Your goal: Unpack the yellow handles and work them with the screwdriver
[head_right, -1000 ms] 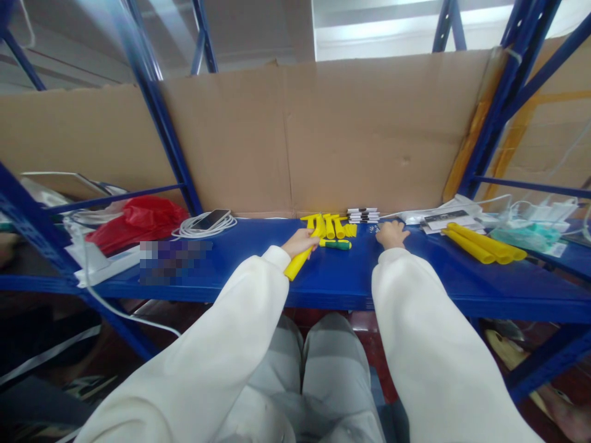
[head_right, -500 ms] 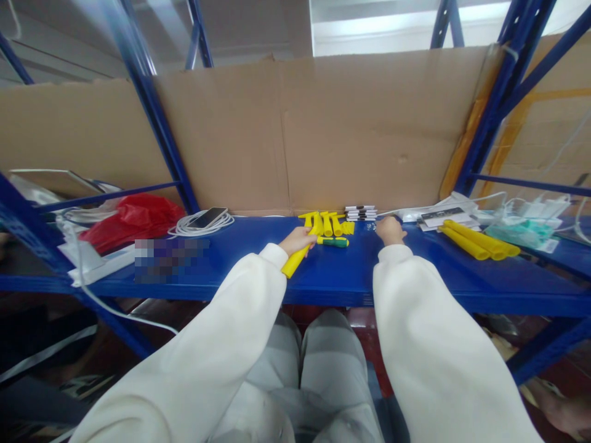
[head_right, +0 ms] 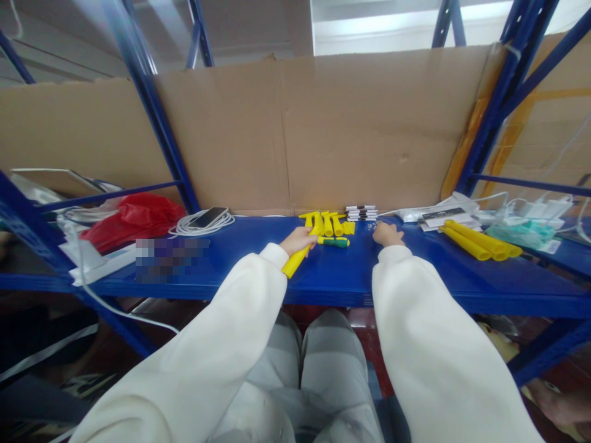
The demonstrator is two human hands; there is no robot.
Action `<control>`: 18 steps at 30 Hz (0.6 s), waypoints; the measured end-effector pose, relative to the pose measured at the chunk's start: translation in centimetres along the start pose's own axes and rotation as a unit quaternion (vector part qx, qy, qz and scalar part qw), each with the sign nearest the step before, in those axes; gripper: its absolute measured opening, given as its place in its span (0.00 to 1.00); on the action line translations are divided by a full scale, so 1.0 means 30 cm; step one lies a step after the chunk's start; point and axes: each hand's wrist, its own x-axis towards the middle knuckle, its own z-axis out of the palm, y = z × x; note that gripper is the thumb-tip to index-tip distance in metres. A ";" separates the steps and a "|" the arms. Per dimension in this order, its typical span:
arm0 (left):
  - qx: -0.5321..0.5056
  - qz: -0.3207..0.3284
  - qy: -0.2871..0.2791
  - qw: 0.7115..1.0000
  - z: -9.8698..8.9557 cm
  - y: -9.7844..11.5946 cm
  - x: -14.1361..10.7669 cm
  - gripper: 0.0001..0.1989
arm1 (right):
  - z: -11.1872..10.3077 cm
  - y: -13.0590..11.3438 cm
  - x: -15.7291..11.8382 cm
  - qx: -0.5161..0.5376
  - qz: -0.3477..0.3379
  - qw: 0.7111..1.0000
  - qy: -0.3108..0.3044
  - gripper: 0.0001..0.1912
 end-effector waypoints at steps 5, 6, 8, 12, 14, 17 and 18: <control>-0.007 -0.001 -0.002 1.000 0.004 0.005 -0.007 0.14 | -0.024 -0.006 -0.006 0.071 0.001 0.997 0.034 0.19; -0.012 0.001 -0.004 1.000 0.006 0.002 -0.004 0.14 | -0.028 -0.006 -0.003 0.096 0.002 0.994 0.051 0.18; -0.024 0.000 -0.006 1.000 0.011 -0.002 0.007 0.12 | -0.034 -0.006 0.000 0.138 0.011 0.987 0.086 0.16; -0.051 -0.010 -0.002 0.999 0.036 0.021 0.039 0.11 | -0.045 -0.012 -0.008 0.178 0.027 0.975 0.127 0.15; -0.076 -0.007 -0.003 0.997 0.062 0.057 0.055 0.12 | -0.053 -0.016 -0.019 0.201 0.035 0.967 0.151 0.17; -0.148 -0.008 -0.011 0.989 0.119 0.129 0.074 0.13 | -0.065 -0.024 -0.036 0.242 0.047 0.950 0.191 0.19; -0.172 -0.018 -0.016 0.985 0.141 0.152 0.079 0.13 | -0.068 -0.026 -0.040 0.254 0.047 0.945 0.201 0.19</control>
